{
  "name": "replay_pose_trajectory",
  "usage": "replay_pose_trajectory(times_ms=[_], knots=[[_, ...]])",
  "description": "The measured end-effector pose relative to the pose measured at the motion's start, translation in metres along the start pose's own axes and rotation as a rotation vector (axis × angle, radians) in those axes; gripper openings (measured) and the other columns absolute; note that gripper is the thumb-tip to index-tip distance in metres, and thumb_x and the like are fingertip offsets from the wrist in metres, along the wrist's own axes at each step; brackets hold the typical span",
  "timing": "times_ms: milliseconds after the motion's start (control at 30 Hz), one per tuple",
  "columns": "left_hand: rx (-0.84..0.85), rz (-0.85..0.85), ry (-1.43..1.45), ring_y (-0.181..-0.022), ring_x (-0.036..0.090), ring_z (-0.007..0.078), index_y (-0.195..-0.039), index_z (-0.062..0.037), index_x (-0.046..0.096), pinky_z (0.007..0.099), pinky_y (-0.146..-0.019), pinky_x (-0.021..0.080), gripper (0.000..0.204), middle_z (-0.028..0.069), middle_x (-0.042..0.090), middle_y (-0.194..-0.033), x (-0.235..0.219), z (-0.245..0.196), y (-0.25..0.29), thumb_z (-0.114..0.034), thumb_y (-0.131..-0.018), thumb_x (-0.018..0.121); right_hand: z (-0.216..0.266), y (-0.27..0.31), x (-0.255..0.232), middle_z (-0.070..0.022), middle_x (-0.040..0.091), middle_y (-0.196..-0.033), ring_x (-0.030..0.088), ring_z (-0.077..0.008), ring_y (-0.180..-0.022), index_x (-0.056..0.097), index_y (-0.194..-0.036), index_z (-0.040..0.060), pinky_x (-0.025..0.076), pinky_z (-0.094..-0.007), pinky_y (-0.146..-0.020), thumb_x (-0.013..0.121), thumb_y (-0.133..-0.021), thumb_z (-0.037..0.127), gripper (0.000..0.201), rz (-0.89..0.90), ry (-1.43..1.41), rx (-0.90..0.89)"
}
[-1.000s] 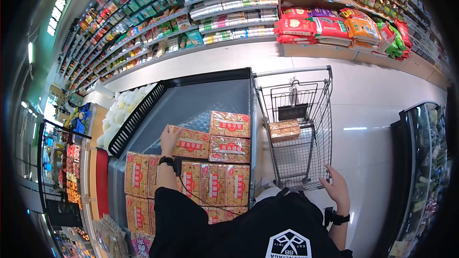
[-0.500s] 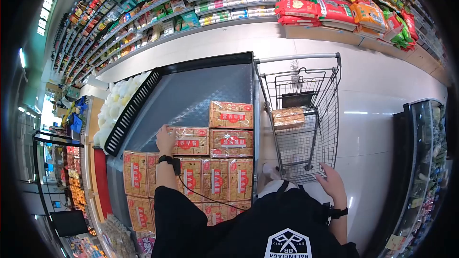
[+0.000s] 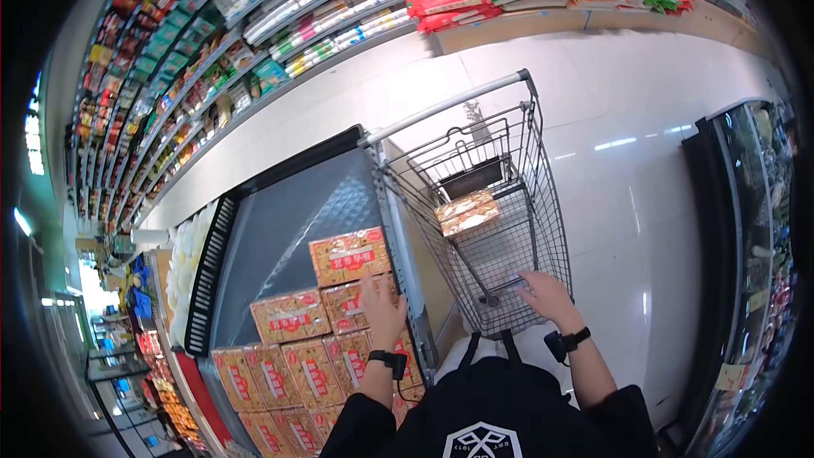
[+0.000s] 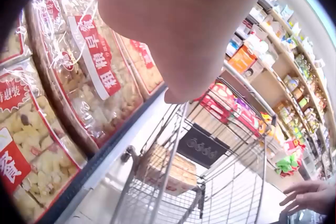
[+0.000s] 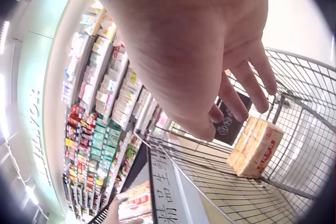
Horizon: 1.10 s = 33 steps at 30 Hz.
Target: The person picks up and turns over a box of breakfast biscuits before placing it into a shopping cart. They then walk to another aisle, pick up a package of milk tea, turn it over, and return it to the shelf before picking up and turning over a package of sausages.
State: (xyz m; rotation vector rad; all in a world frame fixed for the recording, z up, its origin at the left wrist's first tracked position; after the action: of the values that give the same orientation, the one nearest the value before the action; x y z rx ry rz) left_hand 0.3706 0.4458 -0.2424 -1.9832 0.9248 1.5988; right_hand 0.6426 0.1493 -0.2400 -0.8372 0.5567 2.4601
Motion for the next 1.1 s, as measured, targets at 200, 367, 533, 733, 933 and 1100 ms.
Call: replay_pose_trajectory(times_ms=[200,367,533,733,933,1100], knots=[[-0.294,-0.238,-0.301,-0.153,0.02,0.0431,-0.157,-0.0095,0.038,0.0578,-0.121,0.019,0.07,0.0247,0.023,-0.165,-0.022,0.076,-0.059,-0.033,-0.096,0.061,-0.067,-0.093,0.063,-0.017,0.068,-0.115,0.064,-0.0377,-0.106,0.064,-0.123,0.0042,0.054,-0.0456,-0.089,0.066,-0.09,0.023,0.038,0.003,-0.045,-0.045],[-0.345,-0.1,-0.507,-0.155,0.017,0.0411,-0.16,-0.0126,0.032,0.0556,-0.121,0.018,0.063,0.0216,0.019,-0.168,0.028,0.107,-0.066,-0.033,-0.103,0.05,-0.097,-0.192,0.124,-0.0186,0.064,-0.121,0.059,-0.0383,-0.115,0.065,-0.122,0.0025,0.049,-0.0458,-0.101,0.072,-0.082,0.014,0.042,-0.027,-0.155,0.057],[-0.397,-0.114,-0.575,-0.154,0.019,0.0424,-0.159,-0.012,0.036,0.0574,-0.121,0.018,0.062,0.0225,0.022,-0.167,0.034,0.104,-0.072,-0.033,-0.101,0.048,-0.165,-0.275,0.216,-0.0222,0.056,-0.135,0.053,-0.0417,-0.123,0.053,-0.135,-0.0015,0.044,-0.0454,-0.108,0.074,-0.075,0.007,0.064,-0.175,0.077,0.076],[-0.406,-0.075,-0.507,-0.154,0.015,0.0456,-0.158,-0.0093,0.035,0.0583,-0.122,0.014,0.064,0.0265,0.019,-0.166,0.035,0.101,-0.077,-0.03,-0.1,0.049,-0.205,-0.265,0.258,-0.0206,0.05,-0.143,0.055,-0.0403,-0.118,0.044,-0.145,-0.0006,0.045,-0.0454,-0.104,0.068,-0.075,0.001,0.073,-0.276,0.367,0.096],[-0.447,-0.028,-0.543,-0.154,0.015,0.0454,-0.158,-0.0115,0.037,0.0604,-0.121,0.015,0.064,0.0272,0.019,-0.166,0.033,0.11,-0.073,-0.034,-0.099,0.051,-0.215,-0.269,0.23,-0.0128,0.061,-0.119,0.057,-0.0359,-0.112,0.061,-0.121,0.0087,0.049,-0.0468,-0.092,0.069,-0.076,0.007,0.046,-0.088,0.409,-0.011],[-0.405,-0.132,-0.557,-0.152,0.022,0.0454,-0.156,-0.0144,0.041,0.0591,-0.12,0.02,0.062,0.0268,0.027,-0.163,0.031,0.116,-0.07,-0.036,-0.099,0.051,-0.186,-0.254,0.195,-0.0134,0.061,-0.117,0.055,-0.0372,-0.115,0.061,-0.126,0.0085,0.045,-0.045,-0.103,0.071,-0.073,0.002,0.054,0.066,0.244,-0.057]])
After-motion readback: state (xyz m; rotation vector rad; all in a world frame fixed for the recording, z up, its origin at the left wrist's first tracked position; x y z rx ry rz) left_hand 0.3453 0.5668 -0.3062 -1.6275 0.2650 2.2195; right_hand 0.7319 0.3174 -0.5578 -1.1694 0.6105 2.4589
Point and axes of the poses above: each hand's wrist, its own y-axis away from the middle knuckle, its own x-axis out of the palm, z = x × y, the point moved 1 cm from there along -y, towards the middle knuckle
